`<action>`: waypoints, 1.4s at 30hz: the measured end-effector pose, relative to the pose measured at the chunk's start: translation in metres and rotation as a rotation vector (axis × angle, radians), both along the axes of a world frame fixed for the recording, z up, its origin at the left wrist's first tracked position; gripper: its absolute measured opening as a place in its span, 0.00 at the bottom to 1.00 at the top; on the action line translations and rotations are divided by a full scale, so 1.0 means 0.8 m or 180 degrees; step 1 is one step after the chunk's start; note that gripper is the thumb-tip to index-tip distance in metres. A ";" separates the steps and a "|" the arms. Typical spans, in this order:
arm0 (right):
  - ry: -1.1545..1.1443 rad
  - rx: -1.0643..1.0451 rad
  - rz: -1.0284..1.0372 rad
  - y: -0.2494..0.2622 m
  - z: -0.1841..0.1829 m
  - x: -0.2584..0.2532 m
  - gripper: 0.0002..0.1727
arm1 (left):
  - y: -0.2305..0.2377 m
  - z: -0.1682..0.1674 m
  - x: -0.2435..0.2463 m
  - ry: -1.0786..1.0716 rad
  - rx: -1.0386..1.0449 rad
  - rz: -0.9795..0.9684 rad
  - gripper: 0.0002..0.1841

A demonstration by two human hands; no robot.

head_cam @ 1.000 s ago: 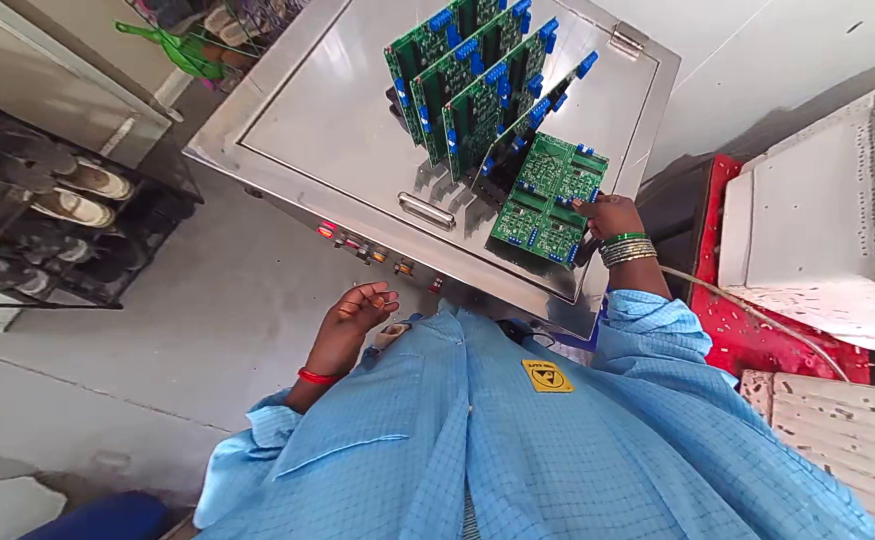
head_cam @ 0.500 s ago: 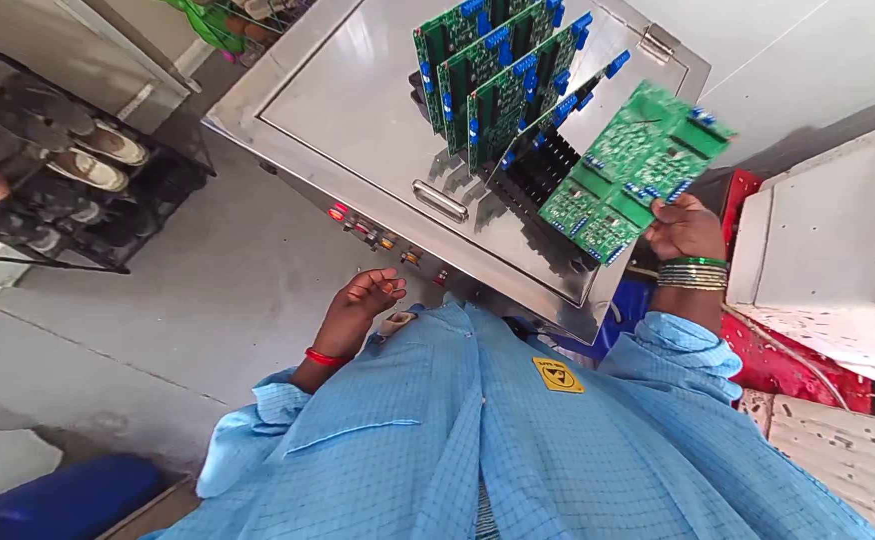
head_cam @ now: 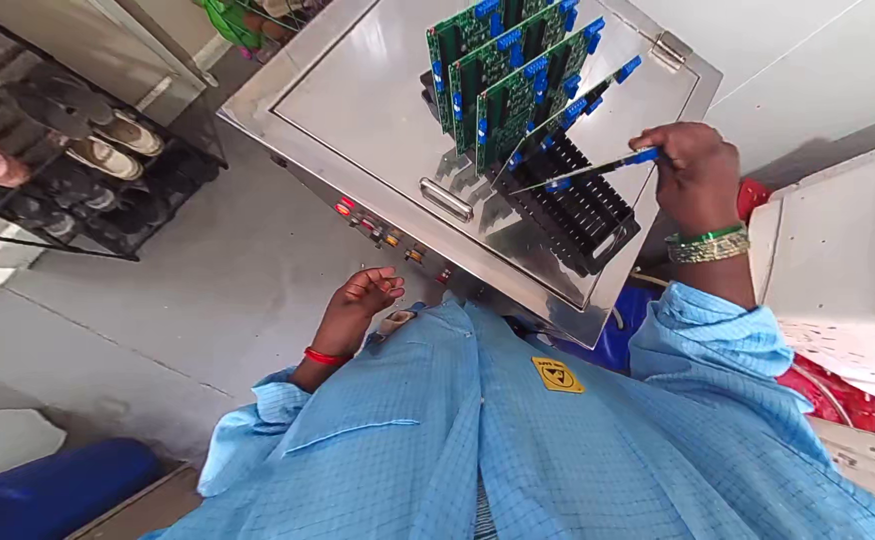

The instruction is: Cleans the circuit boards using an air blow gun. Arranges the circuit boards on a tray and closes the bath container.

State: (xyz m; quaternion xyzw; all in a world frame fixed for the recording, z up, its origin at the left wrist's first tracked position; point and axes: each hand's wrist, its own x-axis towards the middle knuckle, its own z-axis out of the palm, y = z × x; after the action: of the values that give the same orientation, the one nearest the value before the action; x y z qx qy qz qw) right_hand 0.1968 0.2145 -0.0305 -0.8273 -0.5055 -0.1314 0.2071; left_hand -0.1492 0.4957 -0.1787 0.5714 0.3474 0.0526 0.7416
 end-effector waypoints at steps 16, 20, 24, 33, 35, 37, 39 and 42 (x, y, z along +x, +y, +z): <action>-0.0309 -0.0804 0.0358 0.068 -0.017 0.040 0.22 | 0.002 -0.002 -0.015 0.0026 -0.0052 0.0254 0.14; -0.0342 -0.0855 0.0401 0.074 -0.015 0.043 0.22 | 0.001 -0.002 -0.016 0.0015 -0.0048 0.0256 0.14; -0.0270 -0.0866 0.0443 0.076 -0.014 0.051 0.22 | 0.001 -0.001 -0.018 0.0013 -0.0011 0.0229 0.14; -0.0192 -0.1145 0.0398 0.091 -0.006 0.052 0.23 | 0.000 0.001 -0.021 0.0053 0.0010 0.0225 0.15; -0.0102 -0.1181 0.0377 0.091 -0.002 0.051 0.23 | 0.001 0.000 -0.022 0.0045 0.0005 0.0237 0.15; -0.0062 -0.1066 0.0352 0.092 -0.001 0.050 0.22 | 0.000 -0.001 -0.022 0.0048 -0.0019 0.0256 0.15; -0.0049 -0.0857 0.0349 0.094 -0.004 0.050 0.20 | 0.000 -0.002 -0.022 0.0043 -0.0026 0.0251 0.15; -0.0016 -0.0644 0.0362 0.097 -0.010 0.052 0.19 | 0.000 -0.002 -0.021 0.0044 -0.0033 0.0245 0.15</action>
State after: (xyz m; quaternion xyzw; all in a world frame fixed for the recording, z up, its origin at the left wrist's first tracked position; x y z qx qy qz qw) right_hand 0.2382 0.2918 -0.0381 -0.8136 -0.5628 -0.0698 0.1284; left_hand -0.1660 0.4957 -0.1802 0.5542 0.3745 0.0754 0.7395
